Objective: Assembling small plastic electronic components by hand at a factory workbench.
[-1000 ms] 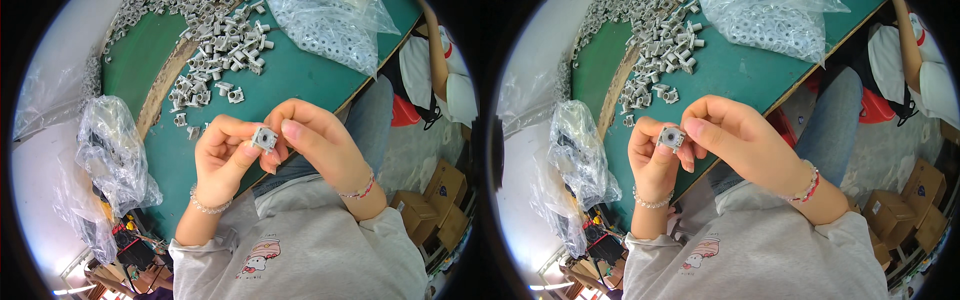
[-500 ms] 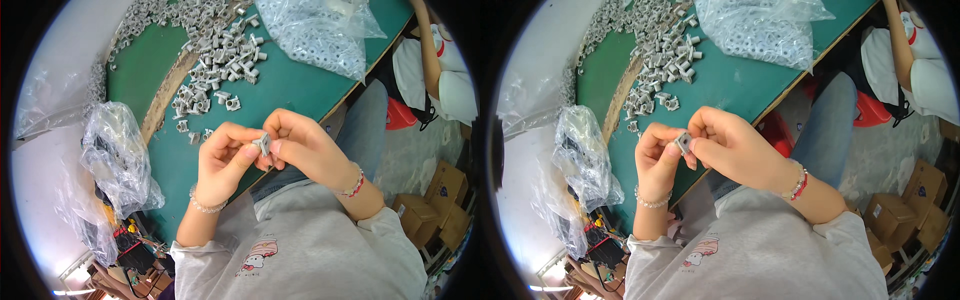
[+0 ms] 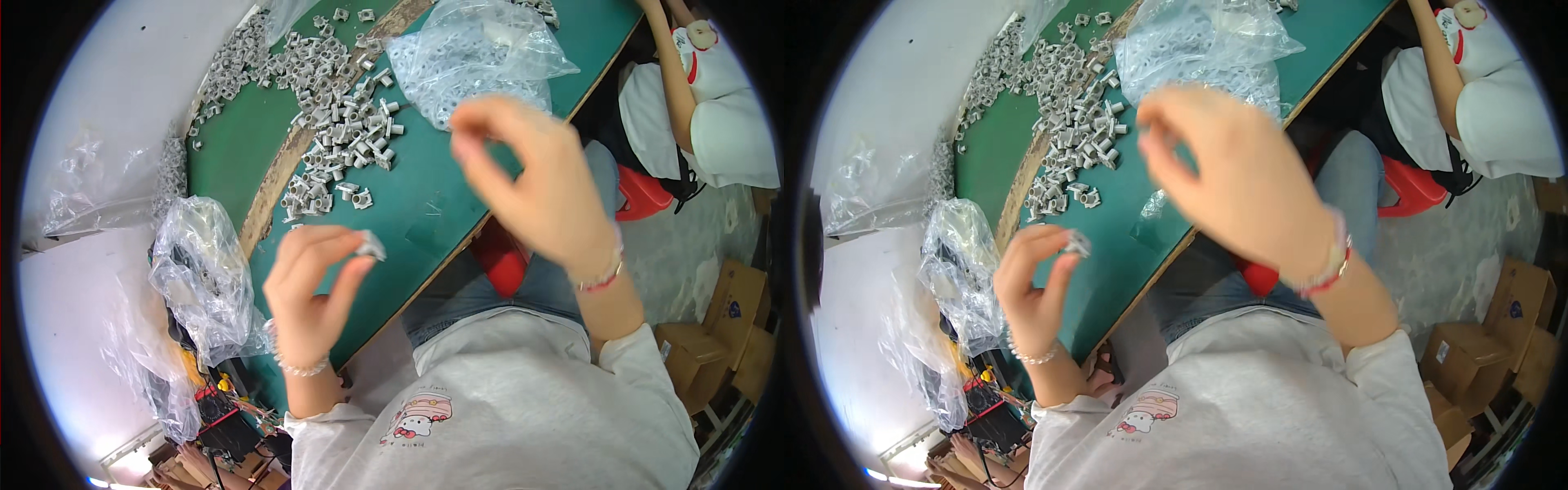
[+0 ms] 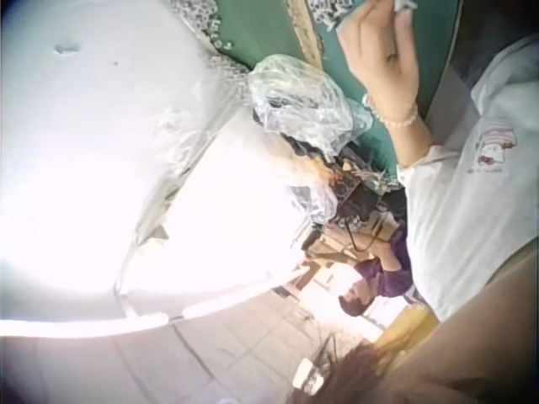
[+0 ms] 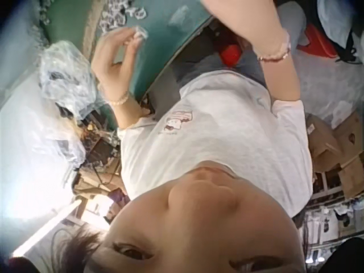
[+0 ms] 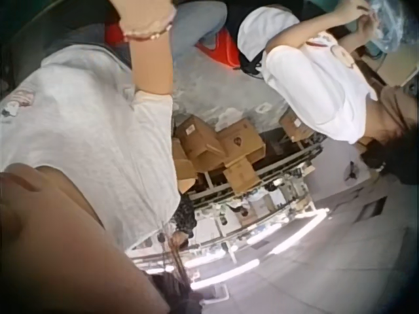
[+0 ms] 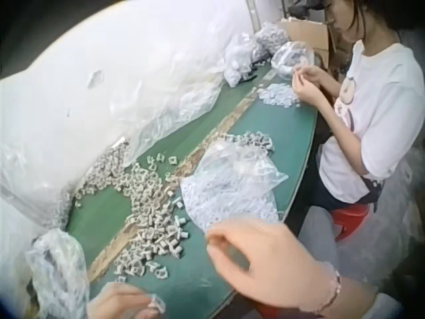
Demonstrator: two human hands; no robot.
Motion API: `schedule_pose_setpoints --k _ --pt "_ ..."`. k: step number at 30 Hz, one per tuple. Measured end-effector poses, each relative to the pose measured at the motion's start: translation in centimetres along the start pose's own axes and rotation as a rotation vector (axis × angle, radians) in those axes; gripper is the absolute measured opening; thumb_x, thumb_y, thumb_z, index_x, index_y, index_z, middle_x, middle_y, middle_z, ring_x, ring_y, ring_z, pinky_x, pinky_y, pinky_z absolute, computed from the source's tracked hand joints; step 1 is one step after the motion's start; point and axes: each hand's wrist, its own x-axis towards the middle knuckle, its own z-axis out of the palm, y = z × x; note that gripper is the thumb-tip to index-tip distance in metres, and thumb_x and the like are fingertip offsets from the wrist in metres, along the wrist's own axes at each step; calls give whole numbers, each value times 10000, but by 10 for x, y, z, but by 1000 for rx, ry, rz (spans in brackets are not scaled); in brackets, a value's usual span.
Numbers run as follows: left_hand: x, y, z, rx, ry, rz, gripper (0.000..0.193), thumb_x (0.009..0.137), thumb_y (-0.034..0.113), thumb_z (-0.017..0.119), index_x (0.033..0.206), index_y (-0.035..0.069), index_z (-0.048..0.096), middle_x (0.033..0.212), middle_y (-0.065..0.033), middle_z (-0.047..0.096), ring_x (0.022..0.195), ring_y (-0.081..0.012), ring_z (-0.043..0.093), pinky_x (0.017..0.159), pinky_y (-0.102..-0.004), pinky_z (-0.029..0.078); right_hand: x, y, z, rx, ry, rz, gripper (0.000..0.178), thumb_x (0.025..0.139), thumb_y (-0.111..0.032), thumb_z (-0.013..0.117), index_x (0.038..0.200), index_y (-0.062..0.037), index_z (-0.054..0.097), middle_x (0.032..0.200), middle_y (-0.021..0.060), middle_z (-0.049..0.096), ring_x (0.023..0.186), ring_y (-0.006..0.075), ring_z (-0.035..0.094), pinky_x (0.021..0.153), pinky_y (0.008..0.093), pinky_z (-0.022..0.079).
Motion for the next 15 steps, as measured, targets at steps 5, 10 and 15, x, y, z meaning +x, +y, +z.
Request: schedule_pose_setpoints --k 5,10,15 --pt "-2 -14 -53 578 217 -66 155 765 1 696 914 19 660 900 -96 668 833 -264 624 783 -347 473 36 62 -15 -445 34 -212 98 825 -88 580 890 -15 569 817 133 617 833 329 599 737 409 478" --pt "-38 -33 -133 1085 328 -375 212 885 97 591 1076 17 635 1009 -136 657 934 -302 620 816 -378 472 39 73 -6 -769 -122 -222 91 778 -29 560 866 -13 575 849 140 606 811 310 621 706 422 496" --pt "-28 -39 -96 928 356 -215 294 833 5 586 1124 24 622 1126 -139 628 1061 -308 585 903 -400 457 47 81 2 -885 -142 -212 132 775 -19 559 897 -9 607 890 178 591 792 325 637 663 400 524"
